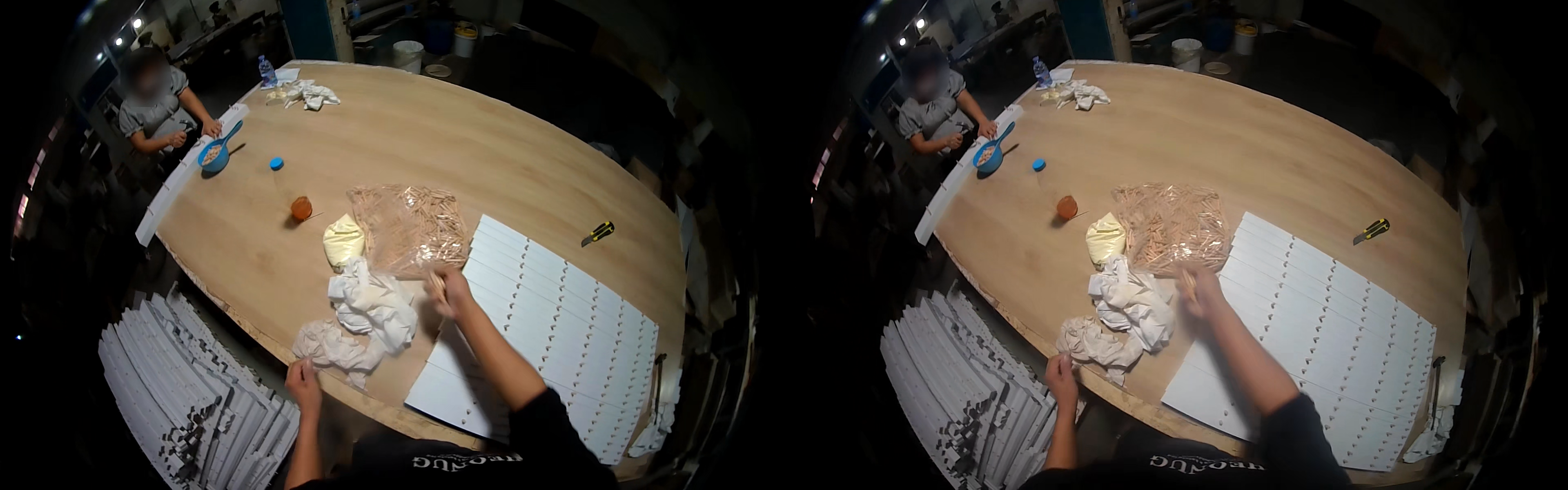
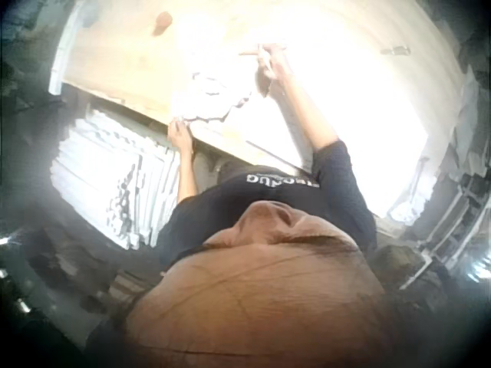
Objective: The person places small wooden pegs into holes in white panels, uses a hammer to secure the pegs, and then stacks the completed panels onto a pile.
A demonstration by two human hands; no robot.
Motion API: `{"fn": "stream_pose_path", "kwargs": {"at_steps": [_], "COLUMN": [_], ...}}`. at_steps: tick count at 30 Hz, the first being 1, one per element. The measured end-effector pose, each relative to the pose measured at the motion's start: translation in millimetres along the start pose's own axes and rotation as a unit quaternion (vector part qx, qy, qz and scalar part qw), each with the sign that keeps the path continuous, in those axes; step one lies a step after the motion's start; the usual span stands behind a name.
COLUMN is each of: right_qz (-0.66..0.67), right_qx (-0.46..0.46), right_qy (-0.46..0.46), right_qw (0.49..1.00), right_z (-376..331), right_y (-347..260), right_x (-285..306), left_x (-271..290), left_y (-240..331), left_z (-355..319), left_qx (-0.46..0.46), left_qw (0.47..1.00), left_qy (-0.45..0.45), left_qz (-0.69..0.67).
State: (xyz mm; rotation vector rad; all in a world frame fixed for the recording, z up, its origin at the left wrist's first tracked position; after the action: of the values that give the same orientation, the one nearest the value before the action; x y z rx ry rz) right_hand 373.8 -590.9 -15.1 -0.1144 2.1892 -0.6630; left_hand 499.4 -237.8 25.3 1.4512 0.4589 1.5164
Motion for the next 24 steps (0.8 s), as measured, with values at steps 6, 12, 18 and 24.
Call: {"fn": "stream_pose_path", "kwargs": {"at_steps": [6,12,18,24], "right_qz": [-0.051,-0.197,0.028,0.165], "right_qx": [0.069,0.161,0.117,0.257], "right_qy": [0.074,0.208,0.077,0.106], "right_qw": [0.994,0.944,0.990,0.946], "right_z": [99,-44,-198,-242], "right_y": [-34,6,114,102], "right_x": [-85,-20,62,17], "left_x": [15,-36,-107,-161], "left_y": [-39,-17,55,237], "left_z": [-33,-64,-22,-149], "left_qx": [0.065,0.005,-0.104,-0.339], "left_qw": [0.995,0.980,0.932,0.751], "left_qy": [-0.042,-0.188,-0.319,-0.506], "left_qz": [-0.059,-0.069,-0.138,-0.253]}}
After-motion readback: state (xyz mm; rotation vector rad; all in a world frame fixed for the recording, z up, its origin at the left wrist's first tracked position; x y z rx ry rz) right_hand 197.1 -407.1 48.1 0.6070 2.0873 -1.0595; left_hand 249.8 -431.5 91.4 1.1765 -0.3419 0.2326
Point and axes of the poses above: each hand's wrist, its own z-axis towards the middle knuckle, its own x-axis out of the back of the hand, y = z × x, the point moved 9 cm from there along z, towards the middle knuckle, and after that the axes turned 1 degree about y, right-handed, at the moved point
